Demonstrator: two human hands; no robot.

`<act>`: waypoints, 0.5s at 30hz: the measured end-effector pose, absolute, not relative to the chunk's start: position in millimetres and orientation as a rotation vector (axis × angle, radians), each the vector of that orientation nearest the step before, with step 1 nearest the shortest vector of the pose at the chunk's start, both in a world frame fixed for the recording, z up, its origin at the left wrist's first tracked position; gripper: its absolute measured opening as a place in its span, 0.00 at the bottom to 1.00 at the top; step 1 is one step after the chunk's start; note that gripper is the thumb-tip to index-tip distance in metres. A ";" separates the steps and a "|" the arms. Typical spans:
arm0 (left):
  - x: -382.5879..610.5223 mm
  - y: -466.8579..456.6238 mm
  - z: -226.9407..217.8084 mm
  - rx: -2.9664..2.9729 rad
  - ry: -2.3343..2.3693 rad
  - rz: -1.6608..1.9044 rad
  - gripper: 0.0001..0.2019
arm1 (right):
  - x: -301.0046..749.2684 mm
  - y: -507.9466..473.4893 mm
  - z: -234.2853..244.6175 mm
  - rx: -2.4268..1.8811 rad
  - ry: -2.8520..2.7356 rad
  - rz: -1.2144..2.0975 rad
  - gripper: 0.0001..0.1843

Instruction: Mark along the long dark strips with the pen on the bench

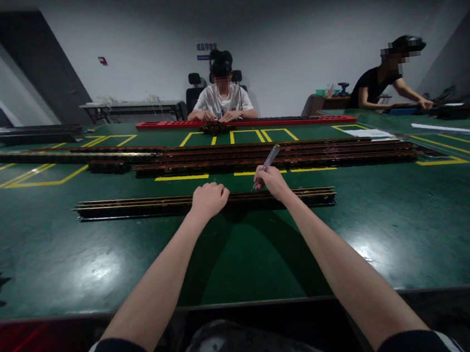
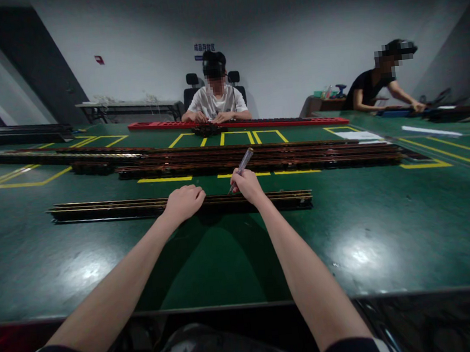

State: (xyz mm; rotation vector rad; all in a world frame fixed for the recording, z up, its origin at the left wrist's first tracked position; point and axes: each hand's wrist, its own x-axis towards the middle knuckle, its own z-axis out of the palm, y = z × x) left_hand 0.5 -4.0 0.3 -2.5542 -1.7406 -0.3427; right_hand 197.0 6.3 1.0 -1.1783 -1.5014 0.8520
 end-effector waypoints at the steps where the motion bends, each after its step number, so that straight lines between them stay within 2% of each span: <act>1: 0.5 -4.0 0.3 -2.556 -1.740 -0.343 0.24 | 197.4 6.2 1.3 -1.182 -1.502 0.848 0.11; 15: 0.0 -1.7 -0.7 -2.549 -1.745 -0.310 0.23 | 193.0 2.7 -0.2 -1.099 -1.536 0.800 0.10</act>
